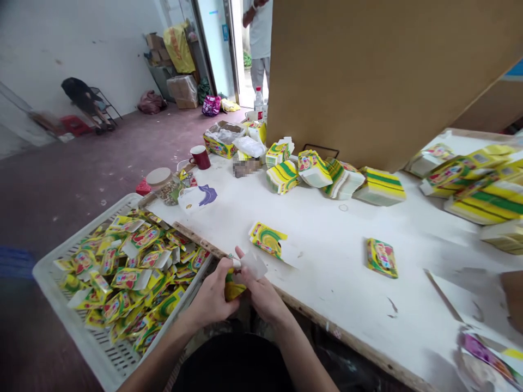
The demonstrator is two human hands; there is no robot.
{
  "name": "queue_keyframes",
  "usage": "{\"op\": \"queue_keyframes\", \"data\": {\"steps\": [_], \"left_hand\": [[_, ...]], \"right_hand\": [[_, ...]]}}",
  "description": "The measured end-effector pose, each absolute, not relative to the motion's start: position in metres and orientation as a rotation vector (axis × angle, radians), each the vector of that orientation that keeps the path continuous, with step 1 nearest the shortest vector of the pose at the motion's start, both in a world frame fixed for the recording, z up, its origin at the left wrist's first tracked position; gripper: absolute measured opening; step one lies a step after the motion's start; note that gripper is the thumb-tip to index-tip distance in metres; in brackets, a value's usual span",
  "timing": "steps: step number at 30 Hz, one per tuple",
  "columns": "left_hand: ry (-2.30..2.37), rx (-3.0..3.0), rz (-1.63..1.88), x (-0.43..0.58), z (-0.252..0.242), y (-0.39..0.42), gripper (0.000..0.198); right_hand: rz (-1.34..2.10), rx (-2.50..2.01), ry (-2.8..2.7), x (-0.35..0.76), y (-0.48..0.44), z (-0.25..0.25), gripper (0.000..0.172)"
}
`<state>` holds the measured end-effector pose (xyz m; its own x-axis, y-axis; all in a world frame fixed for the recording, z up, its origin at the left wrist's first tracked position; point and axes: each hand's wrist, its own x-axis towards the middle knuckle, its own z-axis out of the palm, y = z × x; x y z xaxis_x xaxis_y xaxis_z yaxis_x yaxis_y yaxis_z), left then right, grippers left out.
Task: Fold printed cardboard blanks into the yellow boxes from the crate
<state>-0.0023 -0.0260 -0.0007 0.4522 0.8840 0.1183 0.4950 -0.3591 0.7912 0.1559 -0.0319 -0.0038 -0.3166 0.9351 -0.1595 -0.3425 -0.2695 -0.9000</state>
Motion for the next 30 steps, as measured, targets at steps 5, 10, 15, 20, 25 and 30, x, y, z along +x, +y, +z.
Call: {"op": "queue_keyframes", "data": {"steps": [5,10,15,20,25,30], "left_hand": [[1.229,1.876,0.817,0.003,-0.008,-0.019,0.065],[1.429,1.794,0.981,0.004,-0.009,-0.021,0.061],[1.384,1.791,0.876,-0.011,0.005,-0.017,0.06],[1.26,1.966,0.725,-0.019,0.013,-0.008,0.07],[1.334,2.01,0.762,-0.009,0.009,-0.009,0.063],[1.502,1.6,1.071,-0.016,0.002,-0.015,0.063]], "right_hand": [[1.16,-1.051,-1.559,0.155,-0.037,-0.007,0.055],[0.899,-1.2,-1.567,0.157,-0.034,-0.016,0.045],[0.946,-1.151,-1.849,0.174,-0.03,-0.017,0.037],[1.135,-1.103,-1.964,0.194,-0.02,0.005,0.027],[1.104,-1.156,-1.821,0.181,-0.02,0.005,0.03],[0.831,-1.418,-1.617,0.175,-0.019,-0.015,0.054]]}}
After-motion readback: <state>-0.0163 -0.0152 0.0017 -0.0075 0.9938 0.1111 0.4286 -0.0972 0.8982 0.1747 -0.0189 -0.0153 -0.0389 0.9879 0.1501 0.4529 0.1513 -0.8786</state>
